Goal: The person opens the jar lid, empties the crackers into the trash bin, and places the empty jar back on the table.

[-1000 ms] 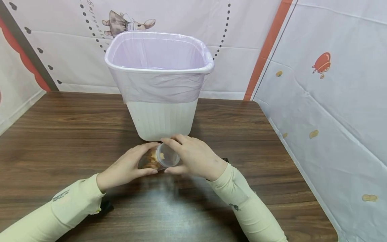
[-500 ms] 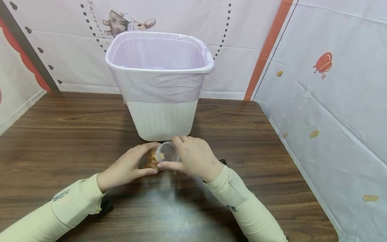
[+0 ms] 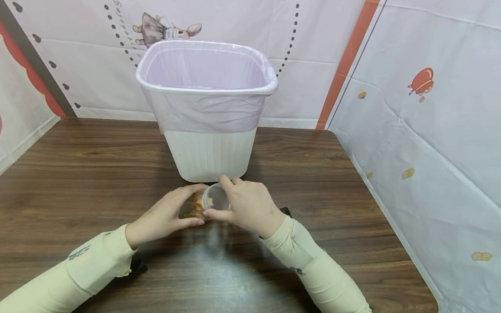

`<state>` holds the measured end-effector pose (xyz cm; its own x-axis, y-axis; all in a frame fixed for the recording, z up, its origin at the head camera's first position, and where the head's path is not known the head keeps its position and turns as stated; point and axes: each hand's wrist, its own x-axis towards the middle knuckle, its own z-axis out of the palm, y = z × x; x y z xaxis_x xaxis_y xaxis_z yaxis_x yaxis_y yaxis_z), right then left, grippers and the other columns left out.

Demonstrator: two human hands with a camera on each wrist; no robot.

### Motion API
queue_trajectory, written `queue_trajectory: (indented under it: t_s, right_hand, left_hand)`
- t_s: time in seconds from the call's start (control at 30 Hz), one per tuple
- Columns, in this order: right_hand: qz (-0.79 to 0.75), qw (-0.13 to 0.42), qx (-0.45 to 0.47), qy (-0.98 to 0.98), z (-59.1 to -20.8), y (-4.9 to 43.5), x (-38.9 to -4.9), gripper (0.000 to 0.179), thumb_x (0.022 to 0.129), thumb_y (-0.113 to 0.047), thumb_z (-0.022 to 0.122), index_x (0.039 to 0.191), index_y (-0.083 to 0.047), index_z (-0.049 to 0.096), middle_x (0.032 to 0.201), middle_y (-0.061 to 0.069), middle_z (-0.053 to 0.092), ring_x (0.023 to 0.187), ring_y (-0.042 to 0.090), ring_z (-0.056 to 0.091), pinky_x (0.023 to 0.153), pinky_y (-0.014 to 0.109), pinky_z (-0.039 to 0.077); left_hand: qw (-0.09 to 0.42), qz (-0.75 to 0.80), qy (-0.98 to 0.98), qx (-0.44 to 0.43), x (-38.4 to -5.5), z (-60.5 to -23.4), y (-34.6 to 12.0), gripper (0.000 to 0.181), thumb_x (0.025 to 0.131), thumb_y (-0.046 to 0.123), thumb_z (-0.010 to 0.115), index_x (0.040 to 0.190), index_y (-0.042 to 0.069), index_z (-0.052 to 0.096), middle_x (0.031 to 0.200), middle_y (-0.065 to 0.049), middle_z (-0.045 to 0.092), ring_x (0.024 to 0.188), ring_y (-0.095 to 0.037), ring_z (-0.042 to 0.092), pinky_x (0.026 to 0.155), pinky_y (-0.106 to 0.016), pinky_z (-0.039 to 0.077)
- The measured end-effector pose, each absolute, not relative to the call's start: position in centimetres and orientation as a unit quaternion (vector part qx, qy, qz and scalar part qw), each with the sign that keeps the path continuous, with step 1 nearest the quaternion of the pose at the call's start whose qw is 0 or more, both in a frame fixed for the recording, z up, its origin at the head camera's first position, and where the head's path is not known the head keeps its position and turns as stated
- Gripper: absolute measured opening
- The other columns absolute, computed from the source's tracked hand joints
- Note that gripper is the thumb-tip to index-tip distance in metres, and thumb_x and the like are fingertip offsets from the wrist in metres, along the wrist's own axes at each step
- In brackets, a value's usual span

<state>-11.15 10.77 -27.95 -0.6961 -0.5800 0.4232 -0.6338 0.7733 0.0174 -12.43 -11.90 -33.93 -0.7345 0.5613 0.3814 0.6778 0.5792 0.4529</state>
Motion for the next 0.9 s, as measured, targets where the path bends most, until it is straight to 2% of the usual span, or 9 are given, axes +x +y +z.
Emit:
queue_trajectory:
  t_s: [0.27, 0.57, 0.9]
  right_hand:
    - [0.059, 0.204, 0.343, -0.915, -27.87, 10.93, -11.16, 0.059, 0.074, -0.057, 0.072, 0.110, -0.013, 0.056, 0.076, -0.001, 0.062, 0.055, 0.010, 0.056, 0.047, 0.025, 0.045]
    - [0.091, 0.149, 0.361, -0.916, -27.28, 11.21, -11.08, 0.062, 0.073, -0.046, 0.076, 0.122, -0.015, 0.054, 0.096, 0.001, 0.063, 0.071, 0.011, 0.062, 0.058, 0.028, 0.052]
    - [0.100, 0.152, 0.378, -0.908, -27.18, 11.41, -11.18, 0.062, 0.072, -0.043, 0.079, 0.122, -0.015, 0.054, 0.098, 0.001, 0.062, 0.075, 0.011, 0.063, 0.060, 0.028, 0.053]
  left_hand:
    - [0.102, -0.294, -0.882, -0.354, -12.51, -33.99, -11.88, 0.075, 0.072, 0.033, 0.084, 0.134, 0.010, 0.049, 0.124, -0.002, 0.062, 0.109, -0.016, 0.060, 0.092, -0.039, 0.048]
    - [0.096, -0.295, -0.883, -0.351, -12.46, -33.97, -11.94, 0.075, 0.073, 0.033, 0.083, 0.135, 0.011, 0.048, 0.126, -0.002, 0.061, 0.109, -0.016, 0.059, 0.092, -0.041, 0.048]
    - [0.090, -0.298, -0.885, -0.346, -12.44, -33.93, -11.97, 0.075, 0.074, 0.033, 0.083, 0.136, 0.011, 0.047, 0.125, -0.002, 0.061, 0.107, -0.015, 0.059, 0.091, -0.040, 0.048]
